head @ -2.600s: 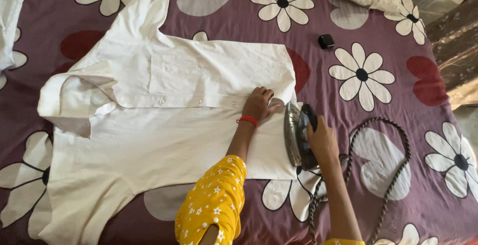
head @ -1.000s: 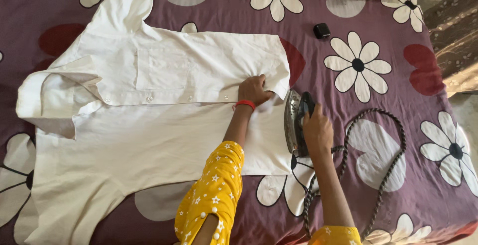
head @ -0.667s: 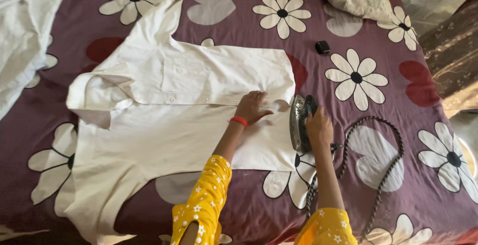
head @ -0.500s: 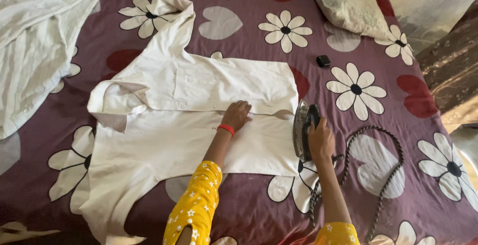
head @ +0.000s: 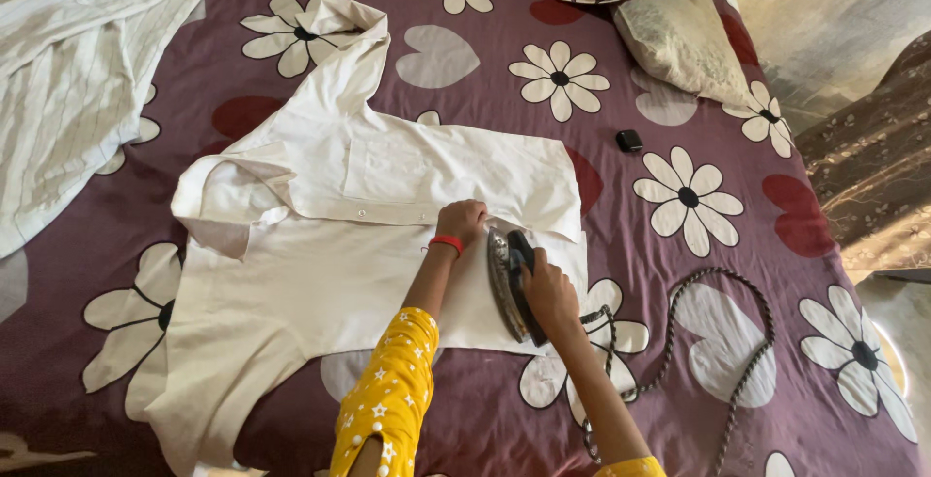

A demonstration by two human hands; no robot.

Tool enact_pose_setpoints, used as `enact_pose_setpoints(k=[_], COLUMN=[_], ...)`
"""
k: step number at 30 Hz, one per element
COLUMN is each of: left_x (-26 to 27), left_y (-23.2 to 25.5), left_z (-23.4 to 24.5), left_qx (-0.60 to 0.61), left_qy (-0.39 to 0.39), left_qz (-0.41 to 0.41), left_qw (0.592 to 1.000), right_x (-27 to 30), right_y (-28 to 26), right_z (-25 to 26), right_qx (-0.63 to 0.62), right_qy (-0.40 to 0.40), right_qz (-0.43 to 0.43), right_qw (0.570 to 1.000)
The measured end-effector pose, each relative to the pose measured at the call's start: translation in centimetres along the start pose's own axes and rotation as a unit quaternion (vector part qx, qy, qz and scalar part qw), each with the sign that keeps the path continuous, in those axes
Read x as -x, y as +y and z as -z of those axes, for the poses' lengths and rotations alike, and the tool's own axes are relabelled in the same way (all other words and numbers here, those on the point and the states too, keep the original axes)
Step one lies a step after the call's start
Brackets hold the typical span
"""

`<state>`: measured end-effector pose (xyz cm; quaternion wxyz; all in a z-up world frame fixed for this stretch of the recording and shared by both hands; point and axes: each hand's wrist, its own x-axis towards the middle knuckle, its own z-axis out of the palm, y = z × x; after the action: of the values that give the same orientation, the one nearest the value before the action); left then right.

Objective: The person irons a white shirt laid out on a bed. They smooth the fabric with one hand while moving an iron across the shirt's body and sleeves with the other hand.

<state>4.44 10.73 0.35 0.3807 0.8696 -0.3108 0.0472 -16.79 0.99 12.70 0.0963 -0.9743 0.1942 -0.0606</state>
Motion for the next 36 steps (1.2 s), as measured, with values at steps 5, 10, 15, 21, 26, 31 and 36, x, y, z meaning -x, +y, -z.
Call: enact_pose_setpoints(k=[5,10,15,21,26,31,36], left_x=[2.1,3.4,4.0,3.8,3.6,3.9,3.0], left_y=[0.6,0.0,-0.2,0.1,-0.2,-0.6,-0.7], left_z=[0.7,0.0,-0.2,0.7,-0.1,-0.3,-0.5], left_qx=[0.042,0.047,0.036,0.056,0.034,0.052,0.06], left_qy=[0.05,0.117,0.118,0.161,0.139,0.132,0.156], left_qz=[-0.016,-0.057,-0.078,-0.112,-0.109,-0.1,-0.106], left_qw=[0.998,0.99,0.989,0.979,0.984,0.985,0.98], right_x=[-2.5,-3.7,-4.0,-1.2,-1.9,-4.2,-1.3], right_y=[-1.2,-0.1,-0.1,-1.1,-2.3,-2.4,-3.3], right_z=[-2.5,-2.2,-1.3,-1.5,-1.6,-2.4,-1.3], right_qx=[0.01,0.051,0.038,-0.006,-0.02,0.002,-0.023], right_qy=[0.012,-0.012,0.002,-0.015,-0.021,0.016,0.0], right_qz=[0.009,-0.074,-0.07,-0.079,-0.087,-0.08,-0.093], right_qw=[1.0,0.996,0.997,0.997,0.996,0.997,0.995])
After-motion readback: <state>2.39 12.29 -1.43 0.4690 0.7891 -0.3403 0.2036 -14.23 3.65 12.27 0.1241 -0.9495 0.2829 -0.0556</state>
